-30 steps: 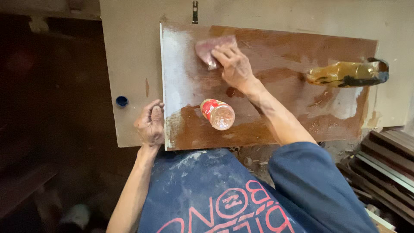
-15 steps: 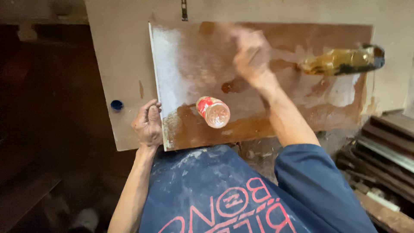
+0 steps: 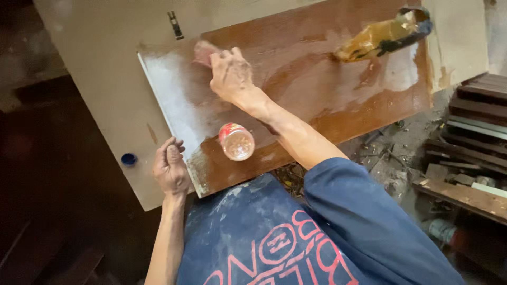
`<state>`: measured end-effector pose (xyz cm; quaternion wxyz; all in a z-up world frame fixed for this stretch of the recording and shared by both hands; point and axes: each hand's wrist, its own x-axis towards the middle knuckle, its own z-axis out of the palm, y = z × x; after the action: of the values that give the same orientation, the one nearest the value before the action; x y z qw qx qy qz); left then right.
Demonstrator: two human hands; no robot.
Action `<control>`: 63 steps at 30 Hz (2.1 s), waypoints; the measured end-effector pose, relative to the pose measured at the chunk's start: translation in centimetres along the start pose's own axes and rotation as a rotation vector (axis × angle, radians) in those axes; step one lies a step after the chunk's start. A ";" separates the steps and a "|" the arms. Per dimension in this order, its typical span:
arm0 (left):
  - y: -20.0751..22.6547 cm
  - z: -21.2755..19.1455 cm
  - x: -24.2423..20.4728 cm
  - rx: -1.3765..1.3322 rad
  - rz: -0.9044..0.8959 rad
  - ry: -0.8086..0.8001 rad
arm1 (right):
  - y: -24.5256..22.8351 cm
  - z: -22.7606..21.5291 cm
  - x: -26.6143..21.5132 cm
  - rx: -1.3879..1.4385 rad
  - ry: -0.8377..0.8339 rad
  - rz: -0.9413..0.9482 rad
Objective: The person pours a viscous amber liquid from a plastic bottle onto a large wooden board and spreads it with a cloth. They then use a sanding block to rub the surface, repeatedly adding more liquid and spreading it across the board.
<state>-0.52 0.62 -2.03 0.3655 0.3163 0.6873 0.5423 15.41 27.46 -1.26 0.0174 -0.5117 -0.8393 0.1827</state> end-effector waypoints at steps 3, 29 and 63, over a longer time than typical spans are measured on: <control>0.7 0.2 0.4 -0.003 0.004 0.014 | 2.5 -3.3 -0.7 0.067 0.121 -0.101; 0.3 -2.6 -1.8 0.036 0.035 0.329 | -3.6 -1.2 3.2 -0.190 0.171 -0.843; 7.0 4.4 -0.8 0.299 0.385 -0.286 | 11.3 -5.1 -9.5 -0.063 -0.044 -0.041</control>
<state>3.95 3.69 4.25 0.2981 0.5648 0.6284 0.4441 30.72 25.35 1.33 -0.0133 -0.4906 -0.8551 0.1669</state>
